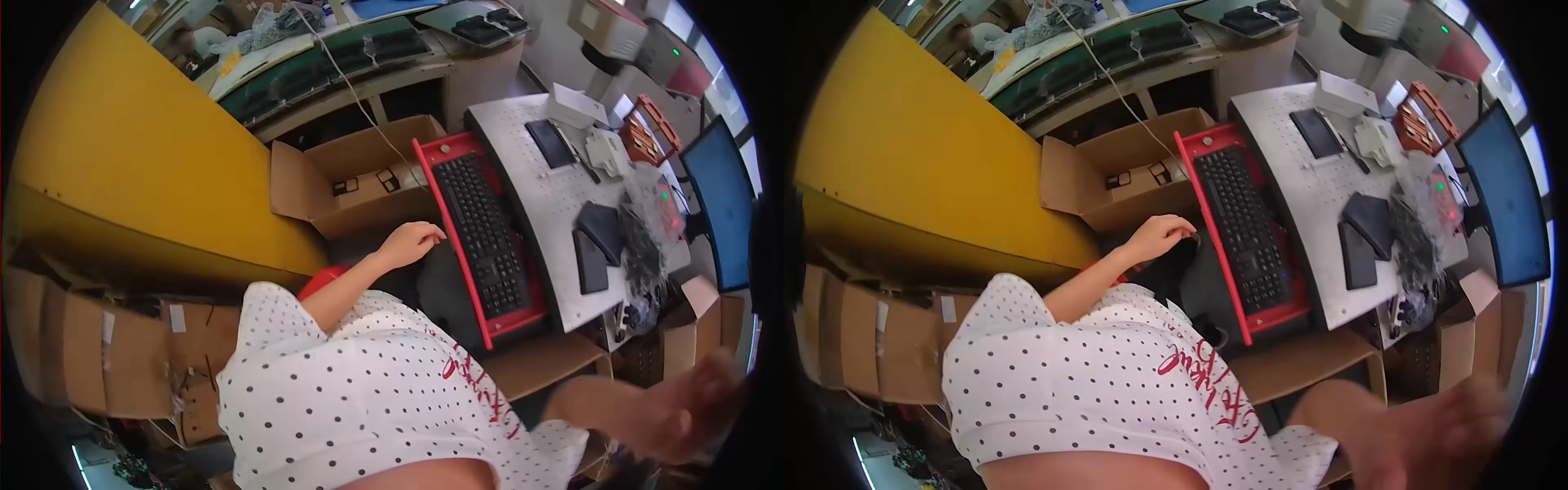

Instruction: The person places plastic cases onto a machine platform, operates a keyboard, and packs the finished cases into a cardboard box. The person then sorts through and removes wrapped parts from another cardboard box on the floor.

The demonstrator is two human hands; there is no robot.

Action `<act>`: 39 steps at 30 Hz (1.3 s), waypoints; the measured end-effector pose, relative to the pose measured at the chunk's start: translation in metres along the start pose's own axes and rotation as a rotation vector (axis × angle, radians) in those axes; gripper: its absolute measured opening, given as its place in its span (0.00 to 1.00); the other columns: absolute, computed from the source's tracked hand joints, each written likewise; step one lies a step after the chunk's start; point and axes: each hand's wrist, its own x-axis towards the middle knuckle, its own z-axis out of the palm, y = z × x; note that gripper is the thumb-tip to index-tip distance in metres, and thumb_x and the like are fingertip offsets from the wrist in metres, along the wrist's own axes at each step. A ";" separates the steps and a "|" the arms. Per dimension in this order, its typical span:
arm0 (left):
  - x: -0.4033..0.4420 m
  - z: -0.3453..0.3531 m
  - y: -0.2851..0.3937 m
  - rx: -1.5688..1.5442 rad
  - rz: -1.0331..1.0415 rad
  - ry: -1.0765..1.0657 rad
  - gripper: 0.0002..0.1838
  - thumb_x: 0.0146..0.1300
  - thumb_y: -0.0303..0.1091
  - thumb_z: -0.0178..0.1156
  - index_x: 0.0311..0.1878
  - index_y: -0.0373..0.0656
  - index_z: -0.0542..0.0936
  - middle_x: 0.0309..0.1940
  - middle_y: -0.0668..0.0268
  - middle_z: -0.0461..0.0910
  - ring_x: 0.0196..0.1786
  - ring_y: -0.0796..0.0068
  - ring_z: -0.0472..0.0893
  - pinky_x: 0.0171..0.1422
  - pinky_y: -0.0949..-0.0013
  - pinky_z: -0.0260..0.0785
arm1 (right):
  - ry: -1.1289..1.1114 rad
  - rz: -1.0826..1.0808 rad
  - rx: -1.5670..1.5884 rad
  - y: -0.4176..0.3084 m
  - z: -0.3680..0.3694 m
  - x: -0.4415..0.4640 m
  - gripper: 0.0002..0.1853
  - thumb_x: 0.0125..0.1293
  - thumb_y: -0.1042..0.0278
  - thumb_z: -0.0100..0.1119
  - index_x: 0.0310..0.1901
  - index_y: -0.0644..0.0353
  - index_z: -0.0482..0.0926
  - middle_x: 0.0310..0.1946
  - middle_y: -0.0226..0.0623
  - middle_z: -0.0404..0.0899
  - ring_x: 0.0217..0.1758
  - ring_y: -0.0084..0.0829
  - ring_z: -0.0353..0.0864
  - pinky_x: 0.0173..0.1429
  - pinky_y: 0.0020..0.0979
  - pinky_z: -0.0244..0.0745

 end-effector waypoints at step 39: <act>0.087 -0.204 -0.328 -0.354 -0.837 0.020 0.10 0.56 0.24 0.48 0.40 0.40 0.76 0.33 0.58 0.79 0.39 0.69 0.79 0.44 0.71 0.70 | -1.160 0.702 -0.508 0.394 0.448 -0.244 0.15 0.57 0.54 0.47 0.41 0.54 0.68 0.26 0.30 0.75 0.24 0.25 0.68 0.26 0.26 0.60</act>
